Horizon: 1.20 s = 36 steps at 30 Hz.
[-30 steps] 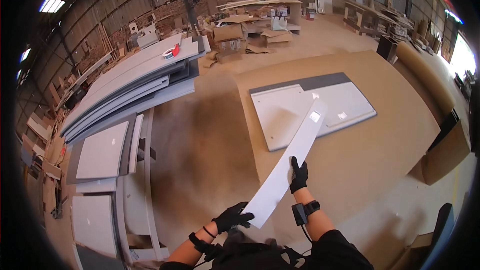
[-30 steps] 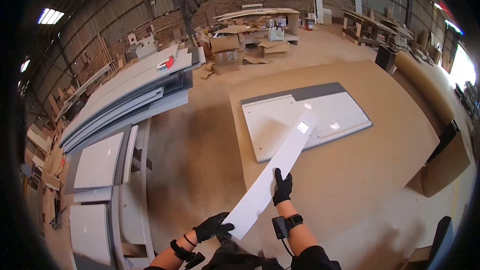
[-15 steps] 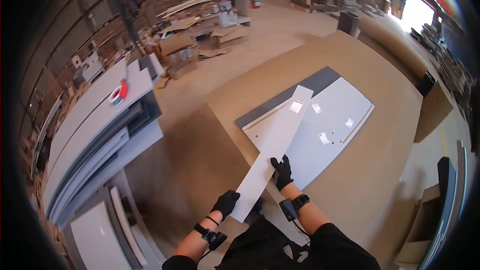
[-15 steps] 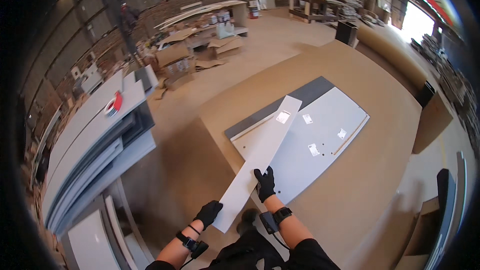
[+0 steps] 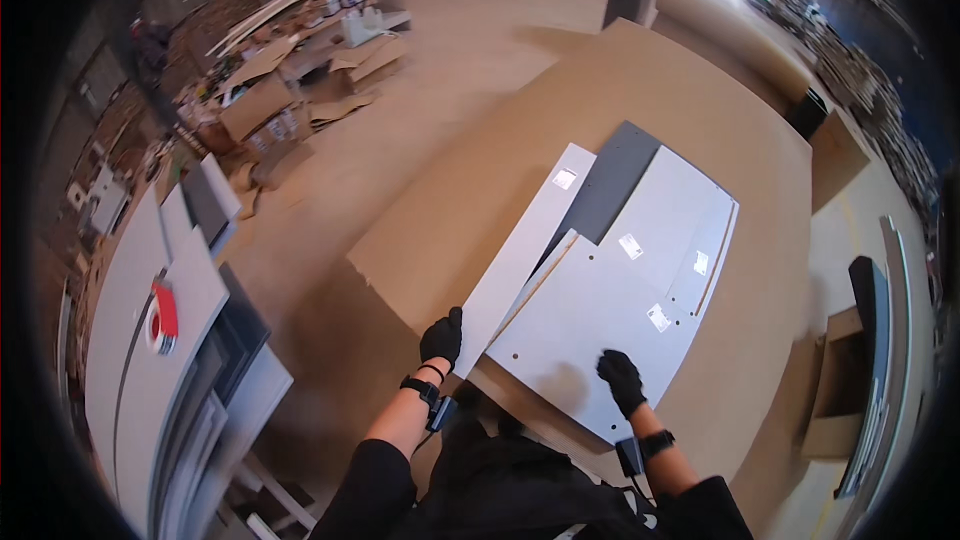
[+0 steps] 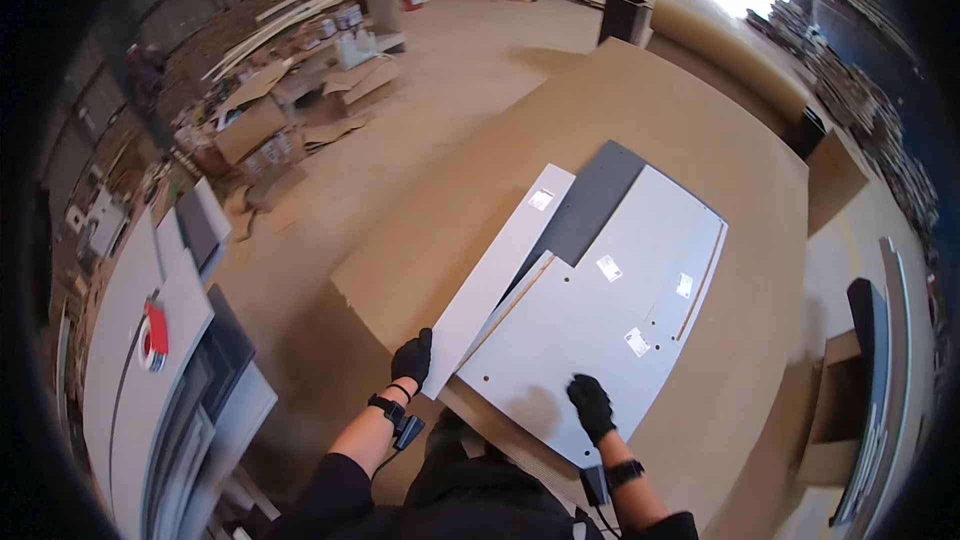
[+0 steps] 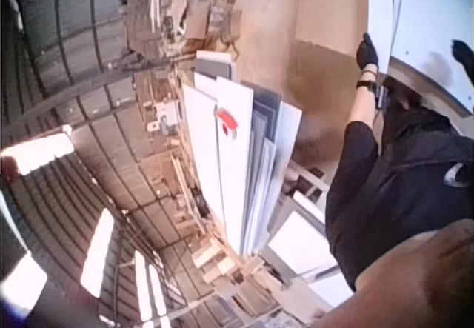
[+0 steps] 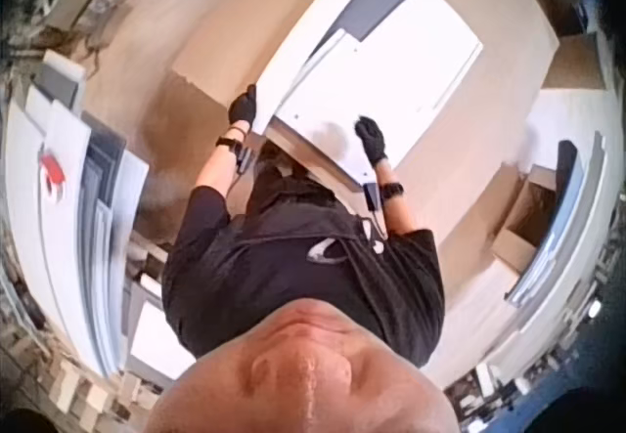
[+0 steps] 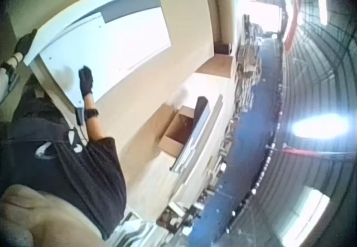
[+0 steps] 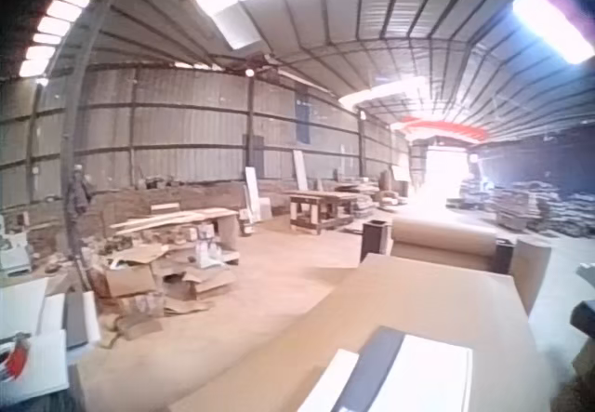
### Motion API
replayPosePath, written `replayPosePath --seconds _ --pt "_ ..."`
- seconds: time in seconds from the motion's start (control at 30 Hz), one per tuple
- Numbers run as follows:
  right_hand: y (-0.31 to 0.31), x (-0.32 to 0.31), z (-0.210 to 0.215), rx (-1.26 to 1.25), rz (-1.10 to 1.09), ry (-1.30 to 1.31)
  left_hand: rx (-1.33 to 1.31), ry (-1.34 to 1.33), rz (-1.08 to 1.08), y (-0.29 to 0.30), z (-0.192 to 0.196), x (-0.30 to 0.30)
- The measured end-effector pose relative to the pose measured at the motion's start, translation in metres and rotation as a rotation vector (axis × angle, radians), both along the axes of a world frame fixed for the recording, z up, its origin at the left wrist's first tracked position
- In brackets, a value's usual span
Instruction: Organizing and laying out furniture panels and components on a brown paper covered work table.
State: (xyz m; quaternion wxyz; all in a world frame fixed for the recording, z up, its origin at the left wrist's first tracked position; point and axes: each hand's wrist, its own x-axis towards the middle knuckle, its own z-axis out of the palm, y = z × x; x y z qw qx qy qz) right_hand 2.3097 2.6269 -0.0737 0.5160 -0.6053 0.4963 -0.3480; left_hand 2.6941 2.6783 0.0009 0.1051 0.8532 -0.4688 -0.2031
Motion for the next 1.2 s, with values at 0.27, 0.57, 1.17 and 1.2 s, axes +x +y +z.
replayPosePath --seconds 0.27,0.57,1.17,1.2 --pt "0.092 -0.018 0.068 0.376 -0.566 -0.229 0.088 0.203 0.05 -0.03 -0.012 0.034" --pt "0.115 0.067 0.075 0.421 -0.584 -0.311 0.033 0.15 -1.001 -0.024 -0.019 0.082" --pt "0.163 0.094 0.076 0.463 -0.725 -0.263 -0.177 0.253 -1.078 -0.066 -0.037 0.08" --pt "0.167 0.096 0.075 0.48 -0.722 -0.268 -0.18 0.254 -1.103 -0.069 -0.039 0.081"
